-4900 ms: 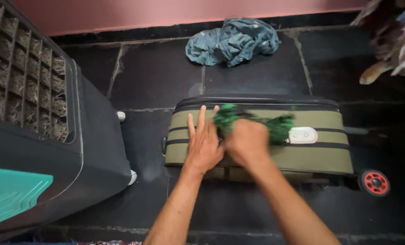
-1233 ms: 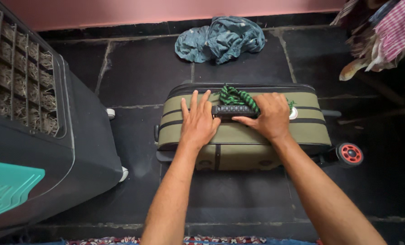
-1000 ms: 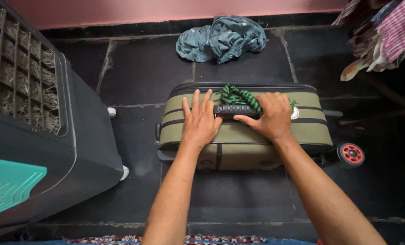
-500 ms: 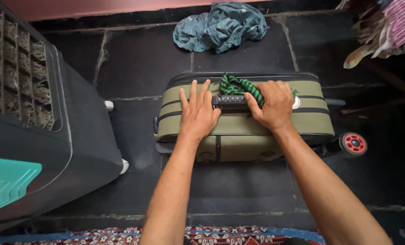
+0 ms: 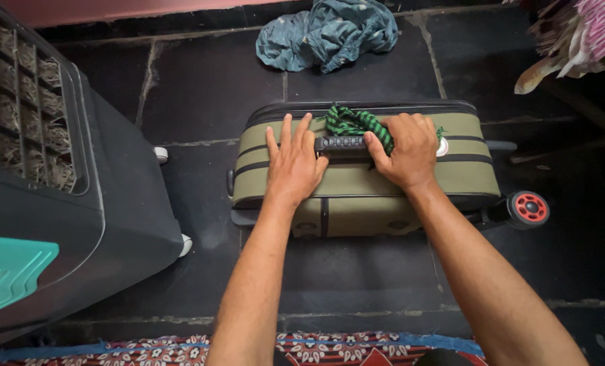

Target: The person wipes different parts and sides of two suitcases with a cloth, handling them one at a time and moving them across the floor to access different surfaces.

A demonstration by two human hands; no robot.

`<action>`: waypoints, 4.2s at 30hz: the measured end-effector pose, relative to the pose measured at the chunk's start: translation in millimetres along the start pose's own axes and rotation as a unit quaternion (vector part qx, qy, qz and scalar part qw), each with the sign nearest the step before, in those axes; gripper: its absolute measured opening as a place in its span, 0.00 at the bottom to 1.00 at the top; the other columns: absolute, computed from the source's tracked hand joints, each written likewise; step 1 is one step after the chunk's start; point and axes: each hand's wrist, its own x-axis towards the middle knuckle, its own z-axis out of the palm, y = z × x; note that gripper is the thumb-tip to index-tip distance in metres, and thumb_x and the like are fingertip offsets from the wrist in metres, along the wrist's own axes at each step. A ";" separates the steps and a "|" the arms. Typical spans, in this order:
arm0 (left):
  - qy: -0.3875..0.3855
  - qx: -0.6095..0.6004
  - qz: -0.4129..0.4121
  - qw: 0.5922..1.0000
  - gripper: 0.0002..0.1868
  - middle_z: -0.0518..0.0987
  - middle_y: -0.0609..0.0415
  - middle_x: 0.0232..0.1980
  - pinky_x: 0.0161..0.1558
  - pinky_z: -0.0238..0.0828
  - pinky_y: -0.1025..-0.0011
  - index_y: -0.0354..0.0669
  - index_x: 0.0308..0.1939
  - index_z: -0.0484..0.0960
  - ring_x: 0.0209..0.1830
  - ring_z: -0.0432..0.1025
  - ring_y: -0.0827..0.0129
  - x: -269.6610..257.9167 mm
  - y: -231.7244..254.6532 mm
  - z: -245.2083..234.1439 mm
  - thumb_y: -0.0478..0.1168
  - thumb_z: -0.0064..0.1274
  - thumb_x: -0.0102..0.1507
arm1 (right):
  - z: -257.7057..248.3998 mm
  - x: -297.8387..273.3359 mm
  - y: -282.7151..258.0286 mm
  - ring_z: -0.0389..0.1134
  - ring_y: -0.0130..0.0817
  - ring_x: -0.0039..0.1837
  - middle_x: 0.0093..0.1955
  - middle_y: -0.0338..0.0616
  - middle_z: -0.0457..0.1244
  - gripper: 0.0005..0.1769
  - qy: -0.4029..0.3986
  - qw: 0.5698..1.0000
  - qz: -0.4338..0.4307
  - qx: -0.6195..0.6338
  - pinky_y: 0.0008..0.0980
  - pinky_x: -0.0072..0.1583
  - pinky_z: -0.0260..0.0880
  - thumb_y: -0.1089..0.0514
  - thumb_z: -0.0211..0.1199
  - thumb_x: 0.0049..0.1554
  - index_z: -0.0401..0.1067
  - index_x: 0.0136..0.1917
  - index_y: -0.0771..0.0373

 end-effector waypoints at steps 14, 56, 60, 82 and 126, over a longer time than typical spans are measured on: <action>0.044 0.019 0.038 0.998 0.31 0.61 0.43 0.77 0.72 0.38 0.29 0.30 0.57 0.72 0.79 0.48 0.39 -9.4 0.1 -0.2 0.47 0.60 0.57 | -0.3 -21.0 12.1 0.65 0.54 0.47 0.44 0.54 0.64 0.10 0.095 0.967 0.211 0.110 0.50 0.51 0.64 0.60 0.52 0.71 0.69 0.51 0.68; -0.003 0.005 0.003 1.000 0.25 0.62 0.45 0.77 0.72 0.37 0.30 0.35 0.52 0.73 0.79 0.48 0.40 -14.2 2.0 -2.2 0.47 0.61 0.58 | -73.4 -122.2 72.2 0.54 0.66 0.79 0.77 0.67 0.55 0.31 0.028 0.899 0.430 -0.076 0.52 0.79 0.54 0.63 0.52 0.63 0.56 0.77 0.75; 0.010 0.002 0.004 1.000 0.23 0.62 0.44 0.77 0.73 0.37 0.30 0.36 0.49 0.73 0.80 0.48 0.40 -12.5 4.6 -7.2 0.46 0.61 0.58 | -65.6 -122.6 57.8 0.59 0.64 0.76 0.73 0.64 0.59 0.26 -0.005 0.887 0.461 -0.019 0.54 0.75 0.59 0.61 0.50 0.63 0.61 0.73 0.71; -0.011 0.018 -0.008 1.000 0.30 0.61 0.46 0.77 0.73 0.35 0.33 0.36 0.58 0.70 0.80 0.47 0.42 -12.1 6.5 -7.6 0.46 0.60 0.57 | -108.7 -109.3 82.4 0.71 0.41 0.52 0.49 0.50 0.69 0.13 -0.010 0.961 0.265 0.073 0.40 0.54 0.69 0.62 0.61 0.55 0.74 0.54 0.67; -0.088 0.077 -0.013 0.993 0.34 0.60 0.44 0.82 0.80 0.38 0.46 0.41 0.75 0.66 0.83 0.50 0.48 -2.3 6.0 -20.0 0.43 0.49 0.64 | -141.1 -232.7 23.0 0.74 0.43 0.55 0.53 0.52 0.69 0.19 0.195 0.888 0.413 0.055 0.34 0.56 0.73 0.71 0.63 0.50 0.77 0.55 0.61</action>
